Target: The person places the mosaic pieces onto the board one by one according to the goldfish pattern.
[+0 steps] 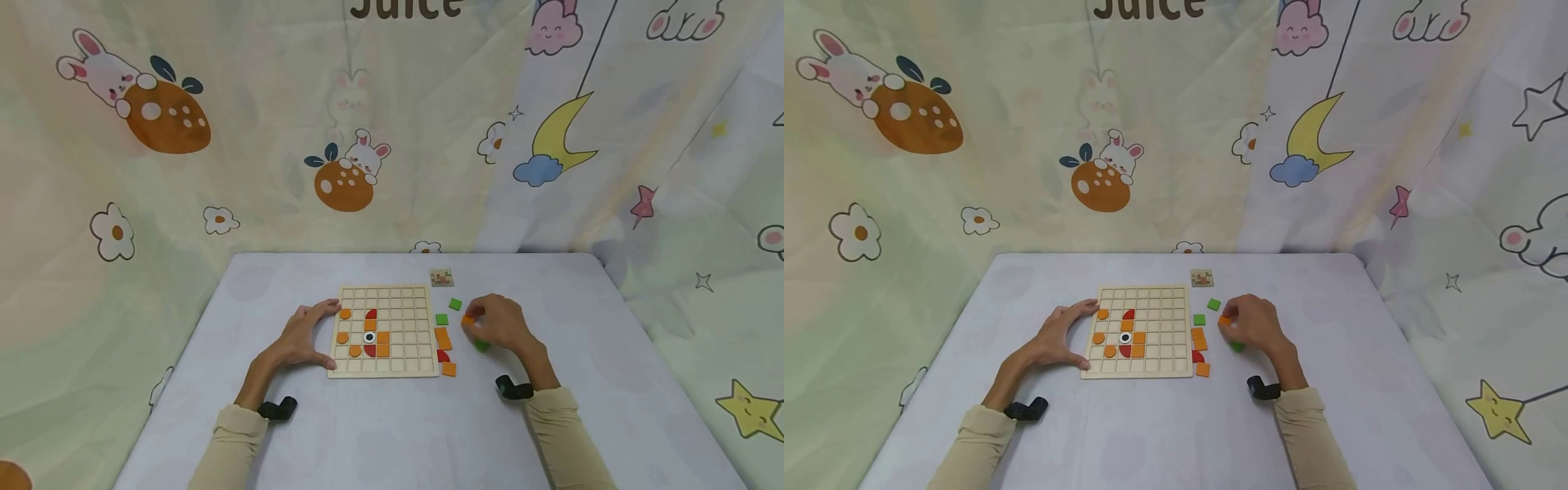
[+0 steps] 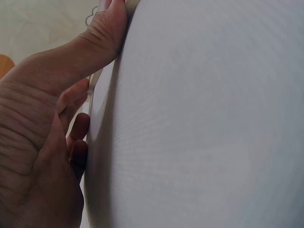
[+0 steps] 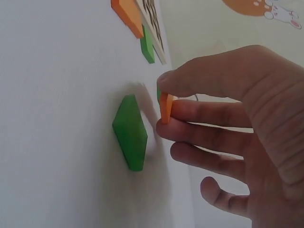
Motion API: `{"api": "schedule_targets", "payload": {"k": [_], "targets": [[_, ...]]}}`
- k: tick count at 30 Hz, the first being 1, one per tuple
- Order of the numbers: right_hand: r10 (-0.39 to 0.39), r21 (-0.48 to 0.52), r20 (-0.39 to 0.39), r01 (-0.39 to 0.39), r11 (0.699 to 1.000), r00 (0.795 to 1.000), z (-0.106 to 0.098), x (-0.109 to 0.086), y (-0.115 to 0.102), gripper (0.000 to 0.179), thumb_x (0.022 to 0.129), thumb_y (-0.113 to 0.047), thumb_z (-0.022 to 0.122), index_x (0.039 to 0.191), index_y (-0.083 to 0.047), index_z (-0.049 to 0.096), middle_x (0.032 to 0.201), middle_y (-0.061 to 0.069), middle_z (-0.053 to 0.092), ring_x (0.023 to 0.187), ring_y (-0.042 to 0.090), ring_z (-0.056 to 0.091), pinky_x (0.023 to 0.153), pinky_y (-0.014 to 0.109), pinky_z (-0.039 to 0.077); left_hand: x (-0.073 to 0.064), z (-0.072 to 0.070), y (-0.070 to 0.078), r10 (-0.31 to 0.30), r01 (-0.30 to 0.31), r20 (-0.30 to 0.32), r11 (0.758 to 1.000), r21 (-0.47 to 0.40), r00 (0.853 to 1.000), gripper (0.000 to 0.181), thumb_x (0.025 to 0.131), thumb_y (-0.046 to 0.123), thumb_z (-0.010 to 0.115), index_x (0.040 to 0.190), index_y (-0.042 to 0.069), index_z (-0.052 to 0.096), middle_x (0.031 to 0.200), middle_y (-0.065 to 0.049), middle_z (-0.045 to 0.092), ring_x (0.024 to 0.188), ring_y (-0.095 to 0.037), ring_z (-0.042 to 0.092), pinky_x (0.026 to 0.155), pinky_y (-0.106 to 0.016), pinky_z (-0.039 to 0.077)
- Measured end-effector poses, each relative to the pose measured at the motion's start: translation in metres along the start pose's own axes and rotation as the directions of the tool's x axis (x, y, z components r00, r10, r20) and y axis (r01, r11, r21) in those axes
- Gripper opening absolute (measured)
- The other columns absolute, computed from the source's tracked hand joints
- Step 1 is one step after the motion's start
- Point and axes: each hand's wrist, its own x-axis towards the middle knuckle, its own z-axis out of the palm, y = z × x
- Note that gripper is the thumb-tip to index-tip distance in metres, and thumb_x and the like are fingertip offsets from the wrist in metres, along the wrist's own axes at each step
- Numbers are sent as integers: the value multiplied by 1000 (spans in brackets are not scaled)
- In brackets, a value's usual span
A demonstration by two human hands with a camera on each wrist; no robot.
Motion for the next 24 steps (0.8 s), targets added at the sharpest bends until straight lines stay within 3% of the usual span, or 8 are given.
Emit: {"api": "schedule_targets", "payload": {"k": [8,15,24], "targets": [[-83,69,-75,88,994,994,13,7,-10,14,90,-24,84,101,-16,86,99,-1,80,94,21,67,86,44,55,-3,0,2,-6,6,-7,1000,-3,1000,127,56,59,105,164,20,50,177,-3,41,137,-32,45,112,-62,41],[-103,137,-56,110,984,993,21,13,-24,18,88,-21,88,106,-16,87,102,-4,80,99,20,65,90,43,53,-3,0,2,-16,16,-1,1000,4,1000,128,56,59,105,164,21,49,178,-3,40,134,-30,45,111,-59,39],[-153,211,-35,157,965,988,36,28,-42,23,83,-29,97,101,-17,88,98,-5,83,94,20,67,83,34,51,-2,0,1,3,-3,-9,1000,16,1000,127,55,59,105,163,18,50,177,-5,40,129,-29,46,107,-55,39]]}}
